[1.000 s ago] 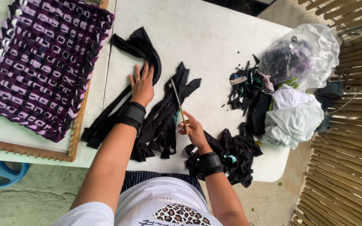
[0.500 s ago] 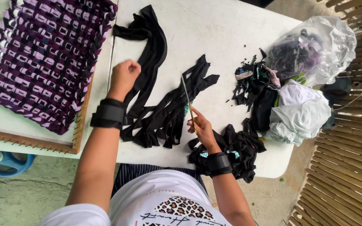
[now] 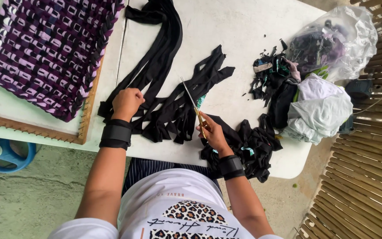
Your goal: The person cuts long strips of dark fabric from a larger piece of fabric with handheld scissors, then places the cut strips onto a pile on a table.
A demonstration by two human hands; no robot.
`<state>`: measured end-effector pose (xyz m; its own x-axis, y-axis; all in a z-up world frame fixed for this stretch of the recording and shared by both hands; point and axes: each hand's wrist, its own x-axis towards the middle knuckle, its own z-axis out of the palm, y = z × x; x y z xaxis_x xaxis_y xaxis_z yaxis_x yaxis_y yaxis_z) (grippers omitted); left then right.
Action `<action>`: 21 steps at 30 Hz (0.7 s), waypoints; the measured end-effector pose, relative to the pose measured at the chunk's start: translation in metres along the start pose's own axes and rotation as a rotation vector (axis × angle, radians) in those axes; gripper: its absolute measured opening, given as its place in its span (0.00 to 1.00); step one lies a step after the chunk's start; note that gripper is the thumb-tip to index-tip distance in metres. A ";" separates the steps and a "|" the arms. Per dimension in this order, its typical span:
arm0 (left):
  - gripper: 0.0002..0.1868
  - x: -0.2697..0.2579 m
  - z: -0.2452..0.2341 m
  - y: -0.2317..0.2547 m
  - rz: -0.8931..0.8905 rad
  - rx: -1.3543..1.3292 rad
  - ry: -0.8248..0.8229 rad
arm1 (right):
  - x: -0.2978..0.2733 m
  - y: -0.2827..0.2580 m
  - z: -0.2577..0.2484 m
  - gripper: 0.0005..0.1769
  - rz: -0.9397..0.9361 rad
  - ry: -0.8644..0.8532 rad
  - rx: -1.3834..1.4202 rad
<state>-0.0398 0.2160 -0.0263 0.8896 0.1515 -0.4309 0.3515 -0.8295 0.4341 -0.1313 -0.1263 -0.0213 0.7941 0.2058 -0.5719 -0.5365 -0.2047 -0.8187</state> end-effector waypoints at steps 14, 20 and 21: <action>0.06 0.011 -0.005 0.055 0.326 -0.849 0.020 | 0.012 -0.044 0.006 0.41 -0.177 0.064 0.146; 0.06 0.005 -0.014 0.080 0.489 -0.421 0.190 | 0.033 -0.085 0.021 0.41 -0.247 0.058 0.210; 0.06 0.005 -0.015 0.081 0.470 -0.451 0.193 | 0.037 -0.090 0.022 0.41 -0.263 0.051 0.268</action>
<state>-0.0024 0.1575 0.0186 0.9990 -0.0420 0.0150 -0.0351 -0.5318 0.8462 -0.0600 -0.0790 0.0297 0.9242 0.1687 -0.3428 -0.3629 0.1073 -0.9256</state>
